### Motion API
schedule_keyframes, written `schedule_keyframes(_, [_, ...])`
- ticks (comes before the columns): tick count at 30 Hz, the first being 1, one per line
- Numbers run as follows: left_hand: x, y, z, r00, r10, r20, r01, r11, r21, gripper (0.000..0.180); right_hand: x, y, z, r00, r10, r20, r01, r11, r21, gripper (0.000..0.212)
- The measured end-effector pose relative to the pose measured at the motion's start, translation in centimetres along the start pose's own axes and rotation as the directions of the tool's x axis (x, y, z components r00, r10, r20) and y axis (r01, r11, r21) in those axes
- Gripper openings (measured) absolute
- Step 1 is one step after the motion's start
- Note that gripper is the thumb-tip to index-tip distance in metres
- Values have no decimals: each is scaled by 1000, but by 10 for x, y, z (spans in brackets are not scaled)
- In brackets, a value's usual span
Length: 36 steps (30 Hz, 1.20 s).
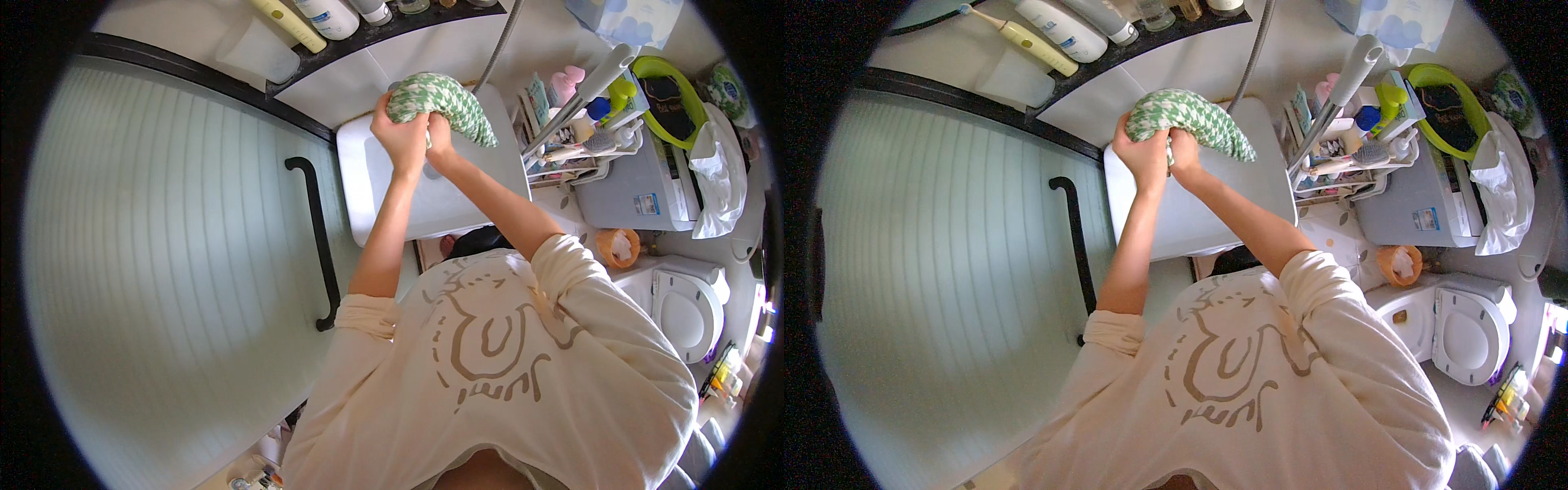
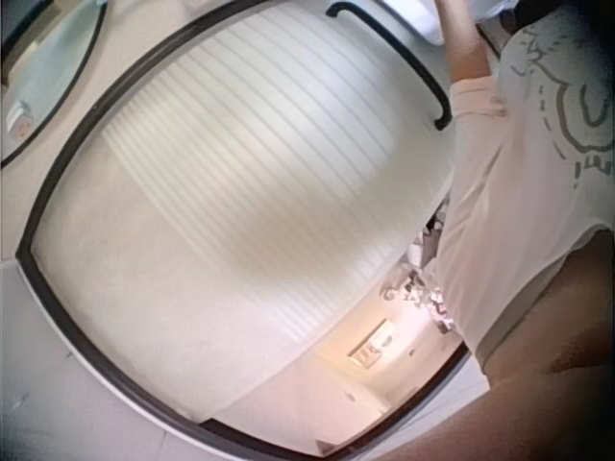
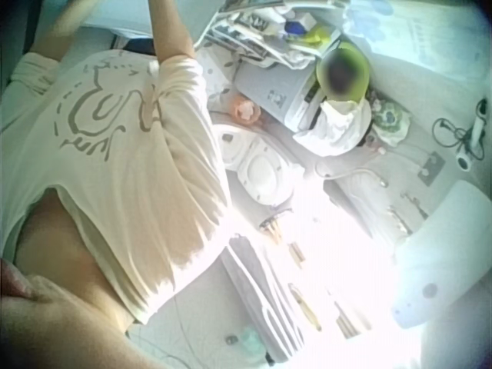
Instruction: The person washes a green and white patterned cloth in a bathroom sink. They repeatedly wet, rub, and wring the cloth under running water, then rinse and wring it again before the clip ends.
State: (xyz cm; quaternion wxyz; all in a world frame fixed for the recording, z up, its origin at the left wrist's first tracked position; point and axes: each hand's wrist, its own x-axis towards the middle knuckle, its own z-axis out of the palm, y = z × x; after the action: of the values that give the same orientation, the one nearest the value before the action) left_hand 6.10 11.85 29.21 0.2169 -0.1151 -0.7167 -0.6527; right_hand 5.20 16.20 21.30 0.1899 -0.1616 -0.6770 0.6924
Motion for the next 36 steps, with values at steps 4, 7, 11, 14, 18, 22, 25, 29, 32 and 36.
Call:
schedule_keyframes(4, [3, -3, -26, 999, -20, 41, 21, 999, -34, 33, -8, 20, -2, 952, 69, 300, -111, 986, 125, 46])
schedule_keyframes(7, [-2, -5, -52, 1000, 0, 16, 0, 1000, 2, 35, -23, 72, -3, 770, 254, 585, -372, 924, 89, 39])
schedule_keyframes(11, [-7, -9, -91, 999, -10, -38, 14, 994, 106, 42, -35, 165, -27, 518, 319, 794, 324, 786, -527, 21])
schedule_keyframes(14, [-14, -13, -121, 995, 16, -98, 5, 978, 208, 43, -46, 210, -42, 644, 512, 568, 358, 454, -816, 21])
schedule_keyframes(18, [-25, -18, -146, 975, -140, -171, 182, 947, 266, 40, -41, 227, -46, 680, 474, 559, 400, 399, -825, 34])
schedule_keyframes(22, [-36, -20, -160, 971, -186, -153, 221, 940, 260, 39, -33, 227, -29, 707, 391, 589, 483, 341, -806, 44])
schedule_keyframes(25, [-39, -23, -164, 965, -219, -145, 250, 935, 250, 39, -34, 225, -17, 762, 336, 554, 452, 337, -826, 50])
schedule_keyframes(29, [-33, -30, -163, 965, -230, -128, 252, 948, 193, 39, -39, 225, -7, 741, 390, 546, 461, 296, -837, 54])
schedule_keyframes(32, [-30, -33, -162, 965, -236, -114, 254, 949, 188, 40, -41, 233, 6, 801, 393, 452, 317, 362, -877, 61])
schedule_keyframes(36, [-26, -39, -162, 968, -228, -110, 246, 948, 202, 39, -47, 248, 23, 880, 357, 314, 164, 393, -905, 63])
